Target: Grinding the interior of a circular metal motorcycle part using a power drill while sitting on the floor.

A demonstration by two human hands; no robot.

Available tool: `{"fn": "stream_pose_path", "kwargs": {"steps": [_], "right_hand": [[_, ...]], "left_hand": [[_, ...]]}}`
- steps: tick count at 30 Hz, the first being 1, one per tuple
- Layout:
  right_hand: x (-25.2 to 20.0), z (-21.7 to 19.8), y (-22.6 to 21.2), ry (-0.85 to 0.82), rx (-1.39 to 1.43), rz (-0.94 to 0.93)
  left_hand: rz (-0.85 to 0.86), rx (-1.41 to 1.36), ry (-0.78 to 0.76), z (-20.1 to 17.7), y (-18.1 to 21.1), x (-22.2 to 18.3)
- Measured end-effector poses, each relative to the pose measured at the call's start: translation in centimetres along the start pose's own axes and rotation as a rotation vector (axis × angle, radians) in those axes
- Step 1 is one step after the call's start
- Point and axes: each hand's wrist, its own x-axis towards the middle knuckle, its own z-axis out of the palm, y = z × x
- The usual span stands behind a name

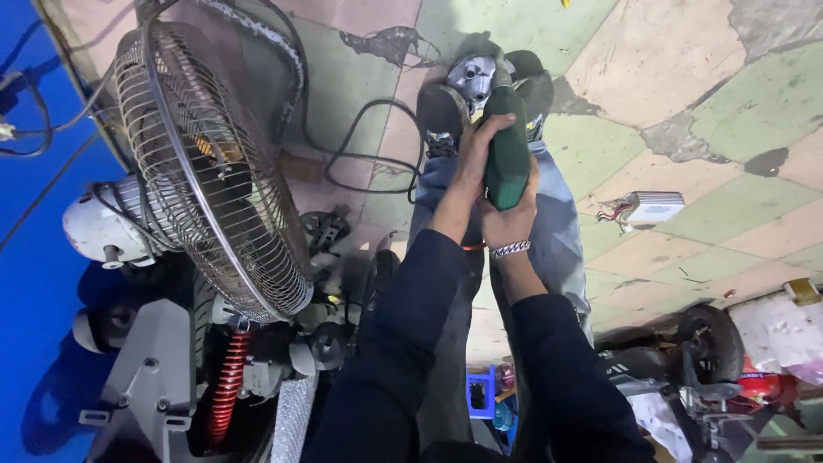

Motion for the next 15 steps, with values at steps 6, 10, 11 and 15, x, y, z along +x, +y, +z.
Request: {"fn": "stream_pose_path", "kwargs": {"steps": [6, 10, 11, 15], "right_hand": [[-0.1, 1.3, 0.9, -0.045, -0.038, -0.030], [-0.1, 1.2, 0.7, -0.011, -0.070, -0.014], [0.2, 1.1, 0.8, -0.011, -0.072, -0.017], [0.5, 1.0, 0.3, -0.014, -0.053, -0.020]], "left_hand": [[-0.002, -0.032, 0.073, -1.9, 1.1, 0.4], [-0.009, -0.057, 0.086, -1.2, 0.6, 0.8], [-0.008, -0.059, 0.085, -0.6, 1.1, 0.2], [-0.009, -0.009, 0.039, -0.2, 1.8, 0.2]]}}
